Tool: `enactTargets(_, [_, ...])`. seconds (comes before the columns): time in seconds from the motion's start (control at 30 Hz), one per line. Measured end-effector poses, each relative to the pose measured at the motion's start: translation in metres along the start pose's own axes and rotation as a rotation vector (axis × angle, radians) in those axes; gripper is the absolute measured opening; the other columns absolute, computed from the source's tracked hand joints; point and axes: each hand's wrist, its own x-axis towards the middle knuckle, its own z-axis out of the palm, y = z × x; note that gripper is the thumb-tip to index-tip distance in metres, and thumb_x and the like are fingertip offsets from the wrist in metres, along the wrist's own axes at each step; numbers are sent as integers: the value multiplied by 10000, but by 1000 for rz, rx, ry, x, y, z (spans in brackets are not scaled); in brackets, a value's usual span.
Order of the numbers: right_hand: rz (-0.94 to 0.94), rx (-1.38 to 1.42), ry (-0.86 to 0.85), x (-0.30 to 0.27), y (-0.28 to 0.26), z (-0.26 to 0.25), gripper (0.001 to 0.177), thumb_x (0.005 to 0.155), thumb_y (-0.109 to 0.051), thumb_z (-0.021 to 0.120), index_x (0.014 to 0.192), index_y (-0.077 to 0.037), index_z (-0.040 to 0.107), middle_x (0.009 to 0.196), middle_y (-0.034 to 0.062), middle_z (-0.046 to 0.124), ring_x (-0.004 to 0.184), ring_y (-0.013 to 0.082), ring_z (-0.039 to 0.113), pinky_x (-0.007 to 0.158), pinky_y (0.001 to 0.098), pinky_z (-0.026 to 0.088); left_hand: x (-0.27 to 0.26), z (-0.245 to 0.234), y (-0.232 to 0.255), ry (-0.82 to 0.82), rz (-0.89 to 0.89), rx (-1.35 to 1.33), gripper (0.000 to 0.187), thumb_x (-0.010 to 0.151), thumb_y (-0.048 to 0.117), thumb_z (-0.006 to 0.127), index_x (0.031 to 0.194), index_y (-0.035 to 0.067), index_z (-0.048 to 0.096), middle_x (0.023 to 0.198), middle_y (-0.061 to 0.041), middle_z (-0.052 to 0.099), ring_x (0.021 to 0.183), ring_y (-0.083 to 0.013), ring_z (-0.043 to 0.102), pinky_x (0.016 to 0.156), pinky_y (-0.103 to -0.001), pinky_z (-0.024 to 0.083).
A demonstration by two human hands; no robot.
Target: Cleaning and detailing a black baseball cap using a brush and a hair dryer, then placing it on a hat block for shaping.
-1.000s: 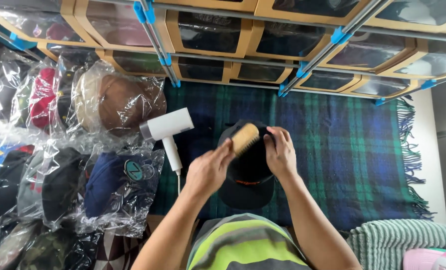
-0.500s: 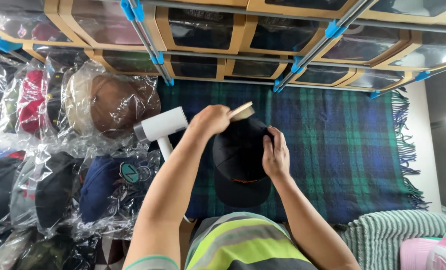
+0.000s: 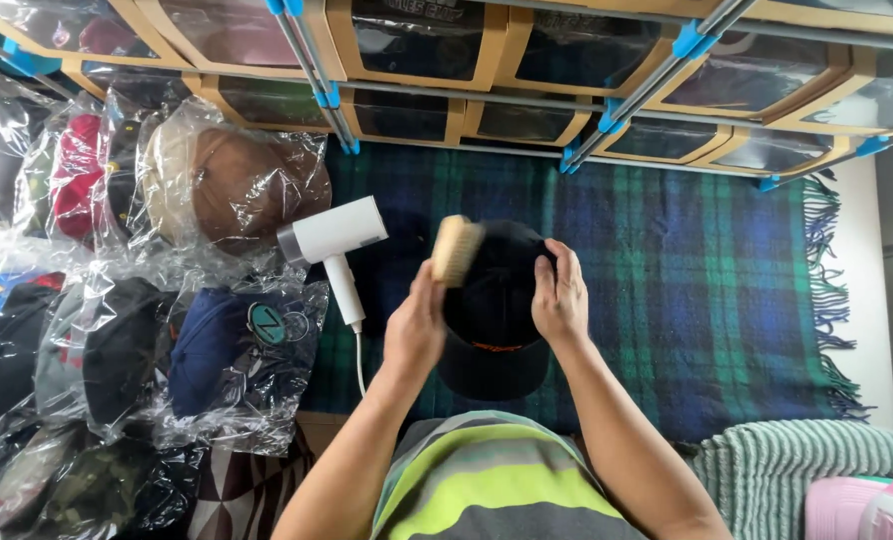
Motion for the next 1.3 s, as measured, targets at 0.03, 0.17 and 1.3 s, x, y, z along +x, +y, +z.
enactTargets(0.03, [-1, 0, 2, 2, 2, 4, 306, 1067, -242, 521, 1356, -146, 549, 1312, 126, 629, 1230, 359, 607, 1016, 479, 515, -3, -15, 0, 0, 2, -1, 400, 1007, 110, 604, 1398, 31, 583, 1031, -254, 734, 866, -379, 737, 664, -439, 592])
enactTargets(0.17, [-192, -11, 35, -8, 18, 2, 264, 1081, -175, 526, 1325, -87, 574, 1246, 130, 634, 1199, 339, 628, 998, 427, 532, -41, -42, 10, -390, -836, -89, 416, 1066, 436, 412, 1428, 260, 516, 1024, -287, 734, 1012, -485, 693, 858, -567, 550])
enactTargets(1.3, [-289, -61, -363, -90, -104, -79, 209, 1004, -226, 642, 1153, -123, 746, 870, 90, 755, 739, 327, 744, 648, 400, 600, -88, 8, 19, -233, -1137, -820, 770, 981, 217, 680, 1604, 109, 241, 1463, -311, 362, 1414, -392, 367, 1132, -582, 299])
